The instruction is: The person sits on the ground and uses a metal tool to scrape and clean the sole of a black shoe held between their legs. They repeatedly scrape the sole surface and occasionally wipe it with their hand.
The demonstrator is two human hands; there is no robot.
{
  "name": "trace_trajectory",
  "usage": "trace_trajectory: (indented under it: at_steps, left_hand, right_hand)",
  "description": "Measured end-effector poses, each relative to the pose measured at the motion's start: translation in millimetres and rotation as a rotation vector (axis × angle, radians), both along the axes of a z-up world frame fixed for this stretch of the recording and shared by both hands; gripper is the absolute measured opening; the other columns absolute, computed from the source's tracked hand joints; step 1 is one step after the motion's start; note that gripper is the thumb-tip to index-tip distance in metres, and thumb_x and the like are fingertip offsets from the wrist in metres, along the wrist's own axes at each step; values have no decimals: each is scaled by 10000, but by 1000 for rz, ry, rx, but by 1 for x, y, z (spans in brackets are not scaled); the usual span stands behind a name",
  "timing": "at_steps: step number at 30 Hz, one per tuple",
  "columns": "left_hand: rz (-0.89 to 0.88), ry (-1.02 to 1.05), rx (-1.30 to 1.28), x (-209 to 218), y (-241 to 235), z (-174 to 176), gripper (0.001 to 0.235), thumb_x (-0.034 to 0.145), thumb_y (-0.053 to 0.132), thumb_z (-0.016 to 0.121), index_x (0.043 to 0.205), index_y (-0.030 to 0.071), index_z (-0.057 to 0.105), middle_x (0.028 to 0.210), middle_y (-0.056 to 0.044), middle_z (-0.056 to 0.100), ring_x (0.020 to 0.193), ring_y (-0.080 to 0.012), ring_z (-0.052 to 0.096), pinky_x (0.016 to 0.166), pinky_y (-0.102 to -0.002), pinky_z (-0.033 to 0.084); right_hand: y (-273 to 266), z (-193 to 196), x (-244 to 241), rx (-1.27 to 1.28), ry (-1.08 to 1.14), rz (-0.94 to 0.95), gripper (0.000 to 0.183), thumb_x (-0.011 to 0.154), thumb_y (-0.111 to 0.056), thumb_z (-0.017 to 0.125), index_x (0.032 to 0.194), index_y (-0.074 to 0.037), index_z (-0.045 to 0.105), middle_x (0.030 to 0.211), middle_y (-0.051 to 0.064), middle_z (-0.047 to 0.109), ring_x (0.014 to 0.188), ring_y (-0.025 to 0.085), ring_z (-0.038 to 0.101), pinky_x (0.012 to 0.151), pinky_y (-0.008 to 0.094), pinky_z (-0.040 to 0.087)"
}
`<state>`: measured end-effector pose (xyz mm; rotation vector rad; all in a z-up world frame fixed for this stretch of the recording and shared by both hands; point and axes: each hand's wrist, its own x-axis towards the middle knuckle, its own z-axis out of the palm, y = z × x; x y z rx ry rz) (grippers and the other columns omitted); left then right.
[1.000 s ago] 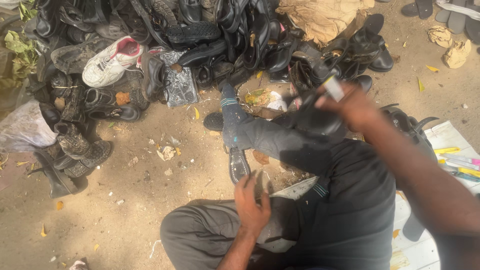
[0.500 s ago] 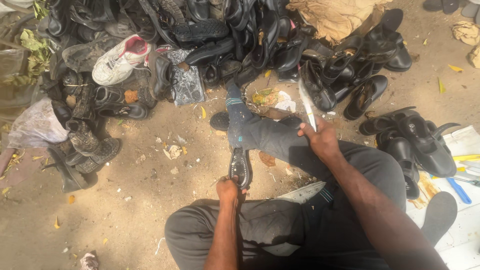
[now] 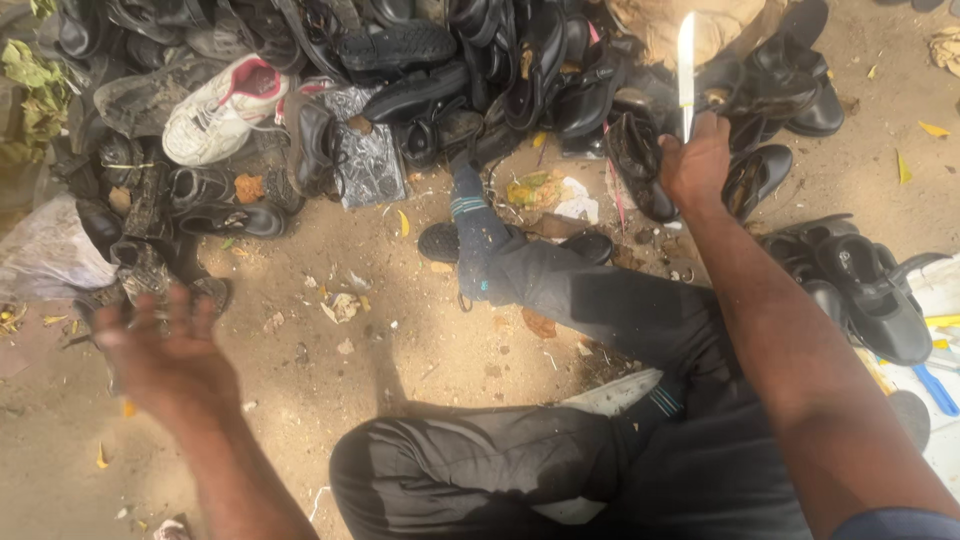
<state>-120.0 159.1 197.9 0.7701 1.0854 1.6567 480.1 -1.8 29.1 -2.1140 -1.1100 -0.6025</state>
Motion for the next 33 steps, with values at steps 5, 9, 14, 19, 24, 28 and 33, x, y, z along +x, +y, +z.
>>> trace_trajectory:
  at_steps: [5,9,14,19,24,28,33]
  left_hand:
    - [-504,608,-473,95,-83,-115,422,962,283,656,1344,111,595,1272,-123,736,1091,-235,735,1085,-412,406]
    - [-636,505,-485,128,-139,-194,252,951,216,672,1099,29,756,1076,-114,767,972,-192,693,955,-415,537]
    - [-689,297,-423,114,-136,-225,323,1008,232,670,1173,-39,735,1026,-119,733,868,-162,659,782,-317,549]
    - [-767,58,-457,107,-139,-236,473,912,207,689,1321,14,554,1085,-125,717,832,-185,712,687,-330,589]
    - [-789,533,-365,77,-141,-239,461,862,106,716,1297,-18,625,1060,-155,716,814,-218,706,676,-349,575]
    - [-615,1163,-350,62,-131,-232,301,872,141,633,1111,57,795,1001,-193,769,855,-298,710,763,-426,563]
    - [-388,1547,-193,85,-138,-213,237,906,234,659,937,43,797,1023,-192,717,927,-355,659,821,-472,522]
  right_hand:
    - [10,-17,37,-355,316,71,364,954,-176,776,1156,47,572,975,282,637,923,480,640,785,526,513]
    - [-11,-1,-32,-222,101,216,203,972,-112,722,1090,-8,595,995,222,653,905,432,654,759,512,518]
    - [-67,-5,-199,-221,-807,282,221,873,-113,684,952,86,632,826,142,646,588,239,592,468,424,481]
    - [-92,-14,-336,-447,334,852,53,952,-1,582,947,-49,559,859,124,641,656,294,660,551,426,540]
    - [-110,4,-380,-94,407,1009,217,923,-65,629,1123,-8,565,1056,204,664,888,363,683,689,413,579]
    - [-125,23,-357,-385,718,733,262,982,-153,616,1220,-65,548,1056,169,664,789,206,686,647,337,613]
    - [-144,37,-303,-493,1165,433,343,921,-229,699,1145,16,610,809,97,672,558,147,653,533,304,546]
